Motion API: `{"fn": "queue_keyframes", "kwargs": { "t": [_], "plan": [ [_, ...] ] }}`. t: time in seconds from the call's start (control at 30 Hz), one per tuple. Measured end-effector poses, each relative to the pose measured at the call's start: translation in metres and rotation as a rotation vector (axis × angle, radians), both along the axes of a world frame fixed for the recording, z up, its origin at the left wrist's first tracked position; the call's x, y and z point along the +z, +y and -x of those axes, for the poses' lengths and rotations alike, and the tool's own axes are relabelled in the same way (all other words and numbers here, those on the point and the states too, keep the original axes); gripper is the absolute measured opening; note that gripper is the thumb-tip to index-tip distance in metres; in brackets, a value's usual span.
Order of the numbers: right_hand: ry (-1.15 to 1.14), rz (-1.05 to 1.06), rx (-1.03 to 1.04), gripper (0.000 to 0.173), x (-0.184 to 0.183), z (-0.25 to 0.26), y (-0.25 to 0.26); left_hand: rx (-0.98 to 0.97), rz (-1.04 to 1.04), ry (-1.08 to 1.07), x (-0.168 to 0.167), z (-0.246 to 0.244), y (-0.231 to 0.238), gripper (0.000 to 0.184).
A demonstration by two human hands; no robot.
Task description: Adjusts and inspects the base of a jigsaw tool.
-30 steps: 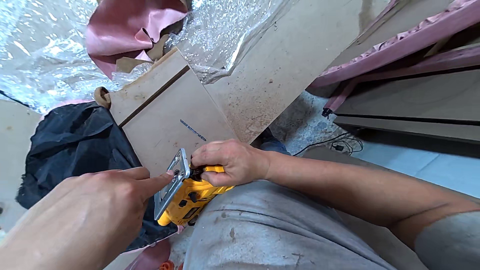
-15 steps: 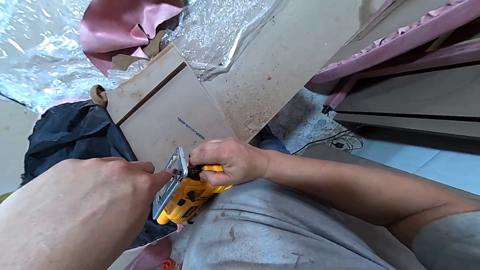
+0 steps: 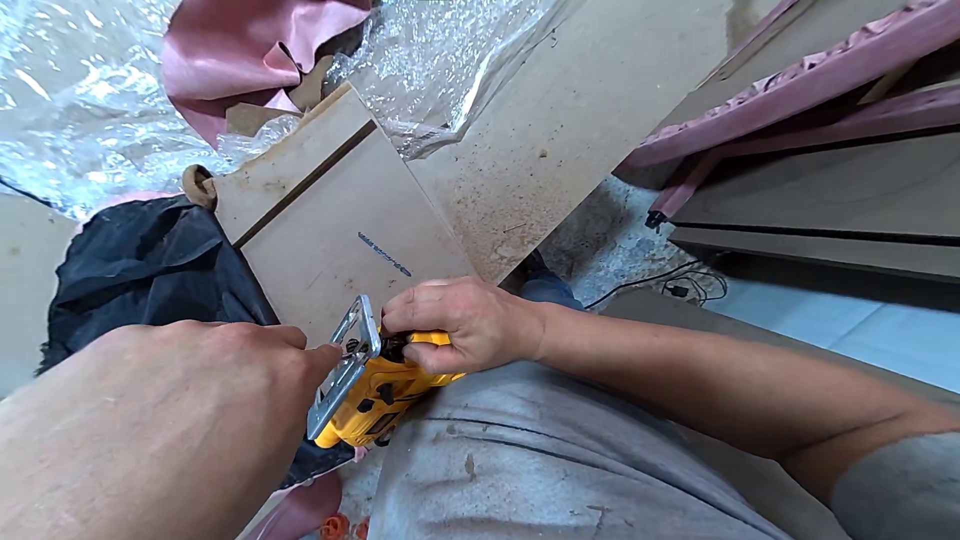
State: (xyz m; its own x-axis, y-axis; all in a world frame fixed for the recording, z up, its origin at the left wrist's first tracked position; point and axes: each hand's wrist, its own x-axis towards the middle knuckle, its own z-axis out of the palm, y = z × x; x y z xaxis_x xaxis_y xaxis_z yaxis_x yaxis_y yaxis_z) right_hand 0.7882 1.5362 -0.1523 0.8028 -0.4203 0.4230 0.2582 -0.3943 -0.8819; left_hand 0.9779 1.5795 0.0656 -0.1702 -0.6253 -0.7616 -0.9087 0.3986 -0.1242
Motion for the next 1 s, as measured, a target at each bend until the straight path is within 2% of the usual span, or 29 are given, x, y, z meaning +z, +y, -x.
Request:
{"fn": "queue_keyframes", "kwargs": {
  "t": [0.1, 0.37, 0.67, 0.87, 1.0],
  "plan": [
    [-0.001, 0.001, -0.002, 0.023, -0.001, 0.000, 0.000, -0.042, 0.098, 0.088, -0.006, -0.011, 0.004, 0.044],
    [0.001, 0.003, -0.004, 0.024, -0.001, 0.000, 0.000, -0.067, 0.041, 0.040, -0.006, -0.007, -0.002, 0.047],
    [0.015, 0.005, -0.006, 0.024, -0.001, 0.000, 0.000, -0.092, 0.012, 0.019, -0.008, -0.006, -0.008, 0.043],
    [0.035, 0.005, -0.004, 0.025, -0.001, 0.000, 0.000, -0.098, 0.009, 0.120, -0.012, -0.021, -0.009, 0.044],
    [0.041, 0.004, 0.002, 0.025, -0.001, -0.001, 0.000, -0.093, -0.025, 0.108, -0.013, -0.022, -0.006, 0.048]
  ]
}}
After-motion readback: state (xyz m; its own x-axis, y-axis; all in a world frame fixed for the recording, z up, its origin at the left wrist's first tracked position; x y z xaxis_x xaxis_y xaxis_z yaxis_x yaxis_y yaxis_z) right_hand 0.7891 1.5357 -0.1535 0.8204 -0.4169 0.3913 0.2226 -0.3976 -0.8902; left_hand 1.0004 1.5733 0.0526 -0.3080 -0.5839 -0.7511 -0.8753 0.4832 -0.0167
